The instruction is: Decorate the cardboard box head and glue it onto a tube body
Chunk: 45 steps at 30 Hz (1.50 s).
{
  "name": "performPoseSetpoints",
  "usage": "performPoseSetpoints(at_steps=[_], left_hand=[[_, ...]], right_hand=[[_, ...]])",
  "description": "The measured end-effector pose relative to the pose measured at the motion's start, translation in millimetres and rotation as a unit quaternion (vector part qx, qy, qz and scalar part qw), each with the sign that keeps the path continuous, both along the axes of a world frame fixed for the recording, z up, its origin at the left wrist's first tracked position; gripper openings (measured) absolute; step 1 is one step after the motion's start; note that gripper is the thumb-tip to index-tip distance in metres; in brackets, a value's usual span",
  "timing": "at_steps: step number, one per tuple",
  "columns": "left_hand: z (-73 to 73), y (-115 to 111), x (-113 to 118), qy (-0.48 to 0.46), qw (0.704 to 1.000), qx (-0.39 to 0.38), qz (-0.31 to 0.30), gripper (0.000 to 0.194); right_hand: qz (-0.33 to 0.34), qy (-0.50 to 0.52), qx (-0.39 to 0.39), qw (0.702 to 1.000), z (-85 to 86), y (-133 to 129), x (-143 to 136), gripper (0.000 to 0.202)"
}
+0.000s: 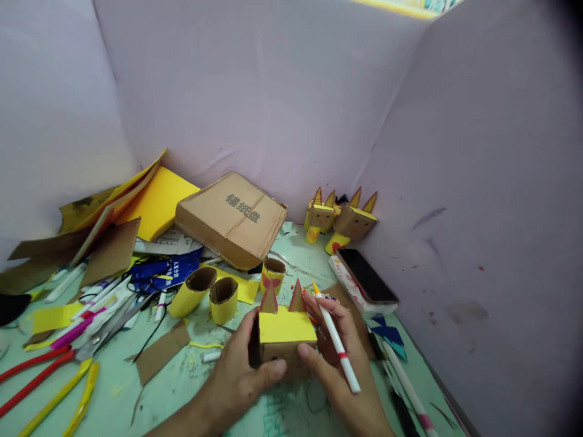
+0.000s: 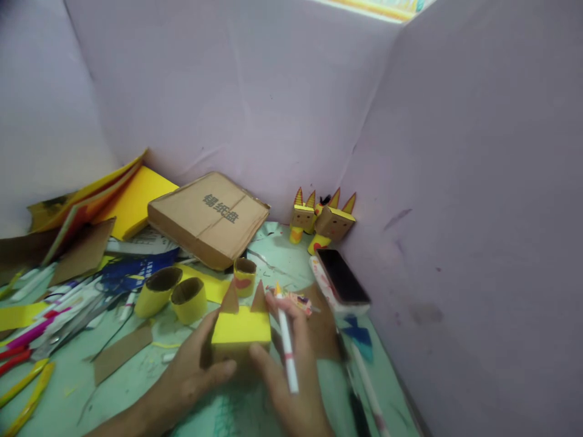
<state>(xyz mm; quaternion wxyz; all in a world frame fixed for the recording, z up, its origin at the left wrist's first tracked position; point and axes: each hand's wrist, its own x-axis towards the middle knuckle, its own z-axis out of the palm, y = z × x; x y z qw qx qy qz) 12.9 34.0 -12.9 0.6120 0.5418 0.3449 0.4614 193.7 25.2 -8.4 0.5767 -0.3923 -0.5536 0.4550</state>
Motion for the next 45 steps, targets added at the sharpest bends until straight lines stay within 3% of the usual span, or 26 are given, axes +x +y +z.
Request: performPoseSetpoints(at_steps=[5, 8, 13, 16, 21, 28, 35, 39, 42, 45], left_hand=[[8.5, 1.1, 1.3, -0.064, 0.995, 0.008, -0.070, 0.089], [10.3, 0.3, 3.2, -0.119, 0.987, -0.030, -0.102, 0.085], [1.4, 4.6, 0.8, -0.142, 0.984, -0.057, -0.092, 0.078], [-1.2, 7.3, -1.4, -0.141, 0.985, -0.055, -0.083, 0.077], [-3.1, 4.1, 0.1, -0.159, 0.978, -0.033, -0.131, 0.086], [-13.2, 2.6, -1.6, -0.156, 0.983, -0.032, -0.094, 0.094], [-5.7, 4.2, -1.4, -0.208, 0.971, -0.063, -0.101, 0.081], [-1.9, 3.3, -2.6, -0.232, 0.962, -0.073, -0.121, 0.084], [3.8, 0.4, -3.9, -0.216, 0.964, -0.072, -0.136, 0.087], [8.2, -4.0, -3.2, -0.164, 0.978, -0.061, -0.111, 0.083]], right_hand=[[-0.037, 0.024, -0.035, 0.998, 4.2, 3.6, 0.5, 0.049], [-0.060, 0.004, -0.053, 0.997, 6.9, 5.7, 1.0, 0.048], [-0.109, -0.061, -0.044, 0.991, 1.7, 7.6, 1.7, 0.049], [-0.105, -0.079, -0.023, 0.991, -2.1, 8.4, 2.1, 0.046], [-0.091, -0.096, 0.006, 0.991, -3.8, 6.2, 1.0, 0.042], [-0.062, -0.053, 0.029, 0.996, -1.7, 0.7, -2.4, 0.043], [-0.067, 0.007, -0.001, 0.998, 0.4, 2.1, -0.1, 0.042], [-0.055, 0.048, -0.008, 0.997, 4.1, 1.4, 0.1, 0.040], [-0.039, 0.063, 0.007, 0.997, 6.6, -0.9, -1.7, 0.042], [-0.031, 0.059, 0.019, 0.998, 10.7, -2.5, -3.8, 0.044]])
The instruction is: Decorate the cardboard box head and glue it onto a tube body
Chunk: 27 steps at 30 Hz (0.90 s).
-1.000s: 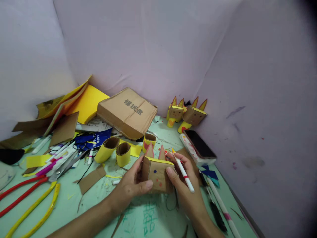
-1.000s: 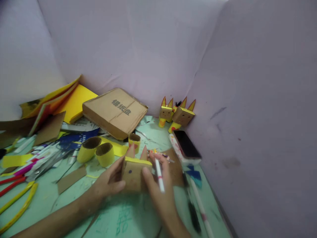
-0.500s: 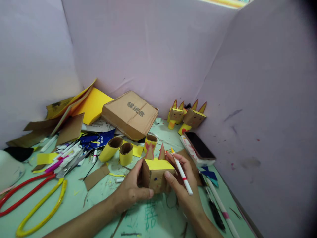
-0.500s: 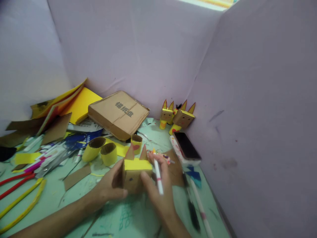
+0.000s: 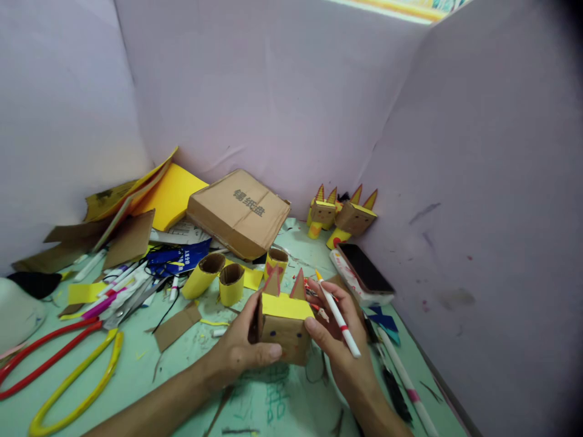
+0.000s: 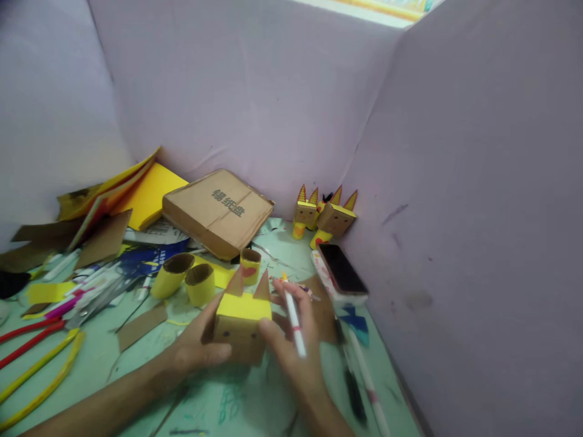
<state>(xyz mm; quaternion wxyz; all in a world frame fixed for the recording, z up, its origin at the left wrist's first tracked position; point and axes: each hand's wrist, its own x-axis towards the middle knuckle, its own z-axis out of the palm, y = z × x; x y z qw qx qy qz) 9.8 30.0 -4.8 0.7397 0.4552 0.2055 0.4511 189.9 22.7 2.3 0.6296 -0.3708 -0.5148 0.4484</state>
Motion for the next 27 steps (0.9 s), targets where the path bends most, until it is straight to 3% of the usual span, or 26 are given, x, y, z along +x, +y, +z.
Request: performPoseSetpoints(at_steps=[4, 8, 14, 22, 27], left_hand=[[0.6, -6.2, 2.7, 0.058, 0.997, -0.013, 0.052, 0.073], [-1.2, -12.2, 3.8, 0.115, 0.992, -0.010, 0.054, 0.072], [-6.6, -17.8, 7.5, 0.186, 0.976, 0.060, 0.095, 0.093], [-11.3, -11.1, 2.2, 0.181, 0.976, 0.100, 0.070, 0.095], [-11.0, -10.4, 1.7, 0.178, 0.978, 0.090, 0.065, 0.099]], right_hand=[[-0.082, 0.011, -0.017, 0.996, 8.5, -0.6, 4.3, 0.034], [-0.184, 0.050, -0.017, 0.982, 8.4, -1.8, 16.7, 0.029], [-0.164, -0.075, -0.018, 0.984, 4.9, 0.8, 8.6, 0.027], [-0.106, -0.088, -0.045, 0.989, 11.1, 10.9, -14.5, 0.030], [-0.155, -0.147, 0.024, 0.977, 4.5, -0.7, -14.6, 0.027]])
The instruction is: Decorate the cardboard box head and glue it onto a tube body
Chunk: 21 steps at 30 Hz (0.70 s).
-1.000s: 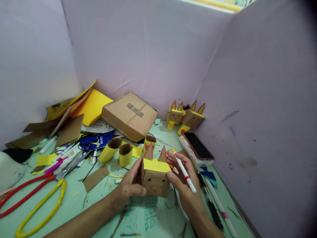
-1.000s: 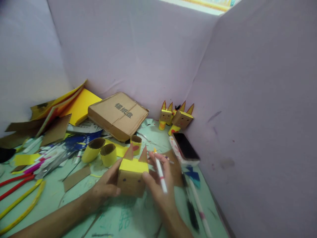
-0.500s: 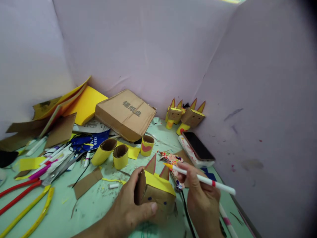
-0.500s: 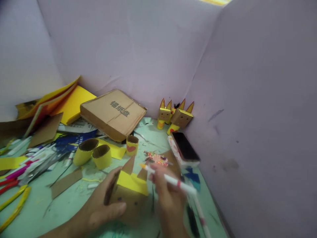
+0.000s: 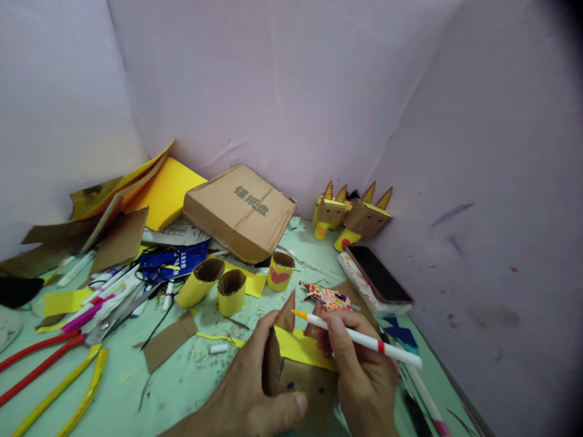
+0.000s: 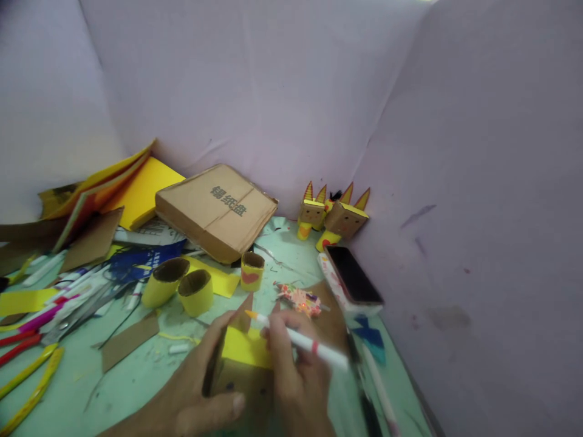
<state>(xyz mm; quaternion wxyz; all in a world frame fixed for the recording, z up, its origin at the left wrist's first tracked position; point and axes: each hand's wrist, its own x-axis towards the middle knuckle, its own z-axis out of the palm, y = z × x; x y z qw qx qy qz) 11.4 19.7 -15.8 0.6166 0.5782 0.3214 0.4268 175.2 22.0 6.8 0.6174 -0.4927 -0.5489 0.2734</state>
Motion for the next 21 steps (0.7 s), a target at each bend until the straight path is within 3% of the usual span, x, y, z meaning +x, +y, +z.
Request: performPoseSetpoints(at_steps=[3, 8, 15, 21], left_hand=[[4.0, -2.9, 1.5, -0.012, 1.000, -0.017, 0.002, 0.095], [8.4, -7.7, 2.2, 0.004, 1.000, 0.000, 0.030, 0.091], [-2.2, -7.5, 1.9, 0.002, 1.000, 0.003, 0.031, 0.094], [-9.5, -8.1, 1.7, 0.000, 0.999, 0.005, 0.041, 0.096]], right_hand=[[-0.031, -0.047, 0.042, 0.998, 1.5, -6.0, -1.1, 0.025], [-0.014, -0.142, 0.095, 0.985, 3.7, -7.5, -0.5, 0.017], [-0.037, -0.153, 0.148, 0.976, 2.4, -3.5, 2.0, 0.014], [-0.013, -0.144, 0.095, 0.985, 4.5, -8.6, 0.0, 0.021]])
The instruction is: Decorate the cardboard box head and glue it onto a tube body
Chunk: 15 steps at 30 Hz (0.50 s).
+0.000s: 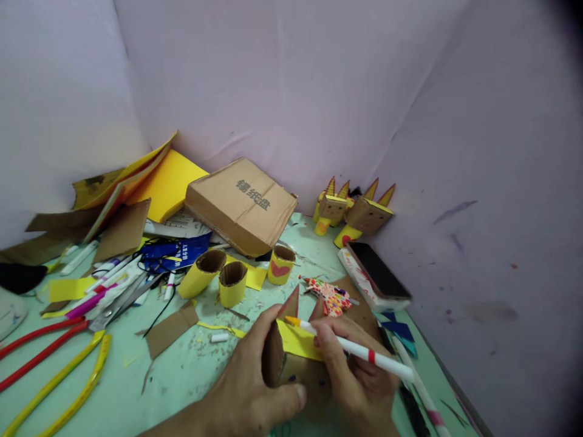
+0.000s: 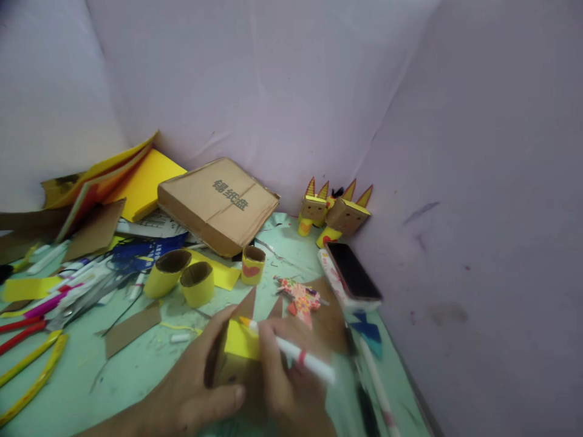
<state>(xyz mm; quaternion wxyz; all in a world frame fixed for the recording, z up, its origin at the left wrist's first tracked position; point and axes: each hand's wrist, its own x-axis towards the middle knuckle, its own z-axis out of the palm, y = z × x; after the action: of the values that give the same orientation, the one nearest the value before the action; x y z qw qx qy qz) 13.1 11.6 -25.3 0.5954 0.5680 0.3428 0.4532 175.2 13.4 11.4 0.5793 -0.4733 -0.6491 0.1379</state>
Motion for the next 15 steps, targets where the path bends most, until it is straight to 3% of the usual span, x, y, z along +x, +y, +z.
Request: performPoseSetpoints(at_steps=[15], left_hand=[[10.8, 1.9, 1.0, -0.019, 0.999, -0.017, -0.025, 0.095]], right_hand=[[0.005, -0.004, 0.025, 1.000, -3.8, 3.2, 5.1, 0.015]])
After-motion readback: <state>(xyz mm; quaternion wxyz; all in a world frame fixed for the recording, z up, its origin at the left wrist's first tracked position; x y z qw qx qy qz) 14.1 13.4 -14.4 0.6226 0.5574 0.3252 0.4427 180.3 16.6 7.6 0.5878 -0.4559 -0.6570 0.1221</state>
